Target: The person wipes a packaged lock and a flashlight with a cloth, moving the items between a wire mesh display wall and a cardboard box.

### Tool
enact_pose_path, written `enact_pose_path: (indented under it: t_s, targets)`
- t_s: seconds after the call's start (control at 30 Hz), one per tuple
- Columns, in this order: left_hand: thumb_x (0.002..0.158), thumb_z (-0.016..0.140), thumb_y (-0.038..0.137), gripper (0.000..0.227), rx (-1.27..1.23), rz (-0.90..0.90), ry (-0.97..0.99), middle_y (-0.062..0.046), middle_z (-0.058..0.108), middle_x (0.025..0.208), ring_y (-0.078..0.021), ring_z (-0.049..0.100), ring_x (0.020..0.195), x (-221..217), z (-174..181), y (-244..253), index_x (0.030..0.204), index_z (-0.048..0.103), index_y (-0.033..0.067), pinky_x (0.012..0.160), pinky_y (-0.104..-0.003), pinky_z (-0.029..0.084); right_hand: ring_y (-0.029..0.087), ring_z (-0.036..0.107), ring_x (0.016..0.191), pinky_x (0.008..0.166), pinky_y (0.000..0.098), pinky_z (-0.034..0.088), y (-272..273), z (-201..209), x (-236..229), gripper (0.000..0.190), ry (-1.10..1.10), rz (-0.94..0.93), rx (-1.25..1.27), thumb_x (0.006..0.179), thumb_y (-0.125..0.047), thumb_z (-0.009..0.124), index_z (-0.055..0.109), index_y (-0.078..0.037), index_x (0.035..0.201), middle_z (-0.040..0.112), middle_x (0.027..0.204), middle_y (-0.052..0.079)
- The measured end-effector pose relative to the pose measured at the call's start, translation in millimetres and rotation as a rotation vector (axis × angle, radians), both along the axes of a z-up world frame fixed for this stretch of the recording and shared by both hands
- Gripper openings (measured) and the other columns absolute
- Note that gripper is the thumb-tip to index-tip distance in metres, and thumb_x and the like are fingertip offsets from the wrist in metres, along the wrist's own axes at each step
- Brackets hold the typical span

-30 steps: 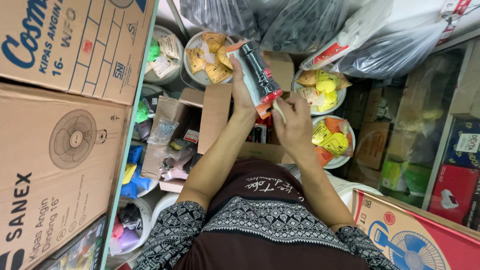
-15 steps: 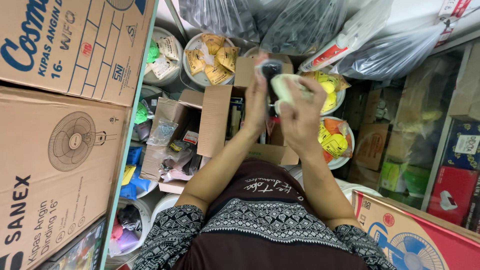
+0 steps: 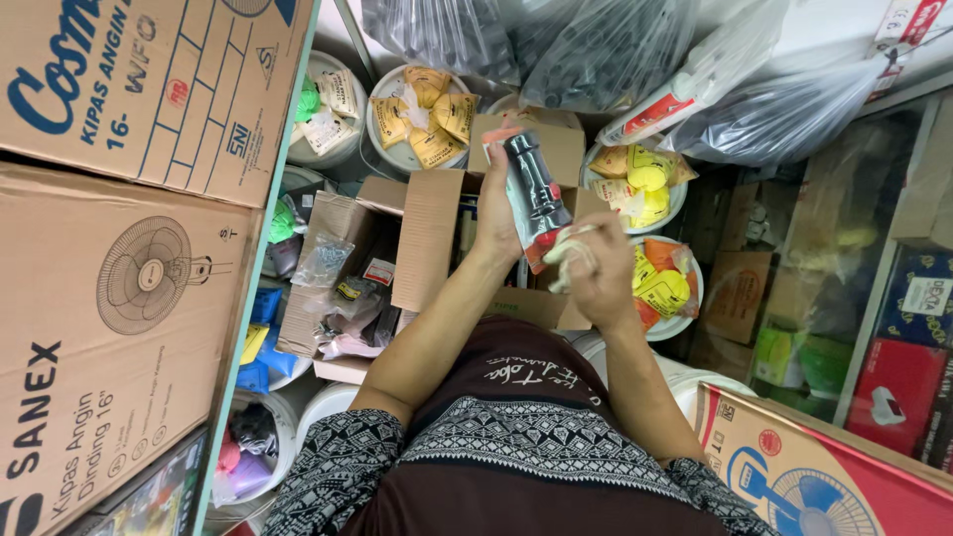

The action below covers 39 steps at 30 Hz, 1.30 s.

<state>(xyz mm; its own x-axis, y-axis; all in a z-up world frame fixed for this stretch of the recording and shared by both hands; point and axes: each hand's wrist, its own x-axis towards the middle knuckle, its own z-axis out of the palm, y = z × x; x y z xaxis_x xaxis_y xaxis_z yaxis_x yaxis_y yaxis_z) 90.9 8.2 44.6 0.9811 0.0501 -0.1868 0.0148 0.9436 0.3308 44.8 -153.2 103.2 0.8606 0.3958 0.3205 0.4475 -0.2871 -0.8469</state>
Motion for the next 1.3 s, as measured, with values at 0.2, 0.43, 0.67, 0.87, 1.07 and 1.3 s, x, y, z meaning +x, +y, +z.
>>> enact_pose_path:
  t_s: [0.2, 0.43, 0.67, 0.87, 1.07, 1.3]
  targets:
    - [0.103, 0.047, 0.063, 0.054, -0.137, -0.146, 0.06, -0.007, 0.067, 0.1, -0.0211, 0.069, 0.087, 0, -5, -12, 0.13, 0.059, 0.0173, 0.079, -0.038, 0.057, 0.039, 0.053, 0.125, 0.11, 0.049, 0.042, 14, 20, 17, 0.035, -0.337, -0.009, -0.104, 0.102, -0.022, 0.057, 0.067, 0.001, 0.126, 0.053, 0.134, 0.023]
    - [0.102, 0.045, 0.06, 0.052, -0.224, -0.254, 0.233, -0.008, 0.069, 0.103, -0.0236, 0.069, 0.091, -6, -22, -24, 0.125, 0.061, 0.0157, 0.082, -0.04, 0.059, 0.03, 0.059, 0.107, 0.098, 0.0408, 0.048, 5, -21, 16, 0.025, -0.144, -0.181, 0.073, 0.108, -0.025, 0.051, 0.071, -0.011, 0.108, 0.059, 0.112, 0.015]
    - [0.1, 0.048, 0.064, 0.054, -0.192, -0.216, 0.3, -0.013, 0.067, 0.083, -0.027, 0.068, 0.072, 3, -51, -8, 0.102, 0.062, 0.0121, 0.068, -0.043, 0.058, 0.032, 0.055, 0.113, 0.101, 0.0451, 0.044, 9, 12, 10, 0.024, -0.394, -0.017, 0.084, 0.105, -0.028, 0.054, 0.071, -0.012, 0.108, 0.061, 0.117, 0.012]
    - [0.099, 0.049, 0.065, 0.056, -0.184, -0.27, 0.279, -0.014, 0.068, 0.084, -0.0271, 0.069, 0.074, 2, -45, -4, 0.103, 0.061, 0.0108, 0.07, -0.043, 0.059, 0.029, 0.057, 0.113, 0.103, 0.0422, 0.046, 11, 2, 15, 0.014, -0.31, 0.029, -0.034, 0.105, -0.022, 0.063, 0.071, -0.011, 0.107, 0.062, 0.115, 0.011]
    - [0.106, 0.048, 0.049, 0.049, -0.192, -0.244, 0.082, -0.007, 0.07, 0.108, -0.0207, 0.07, 0.093, -9, 11, -15, 0.141, 0.055, 0.0149, 0.084, -0.037, 0.058, 0.039, 0.053, 0.112, 0.101, 0.0456, 0.041, 15, 1, 21, 0.034, -0.046, -0.176, 0.312, 0.114, -0.021, 0.039, 0.059, -0.001, 0.133, 0.057, 0.121, 0.023]
    - [0.107, 0.047, 0.05, 0.049, -0.068, -0.027, 0.006, -0.009, 0.068, 0.106, -0.0209, 0.068, 0.091, -5, 14, -3, 0.14, 0.055, 0.0138, 0.083, -0.038, 0.057, 0.029, 0.064, 0.113, 0.101, 0.0343, 0.049, 1, -7, 7, 0.031, -0.041, -0.174, -0.08, 0.11, -0.017, 0.047, 0.061, 0.001, 0.13, 0.066, 0.122, 0.019]
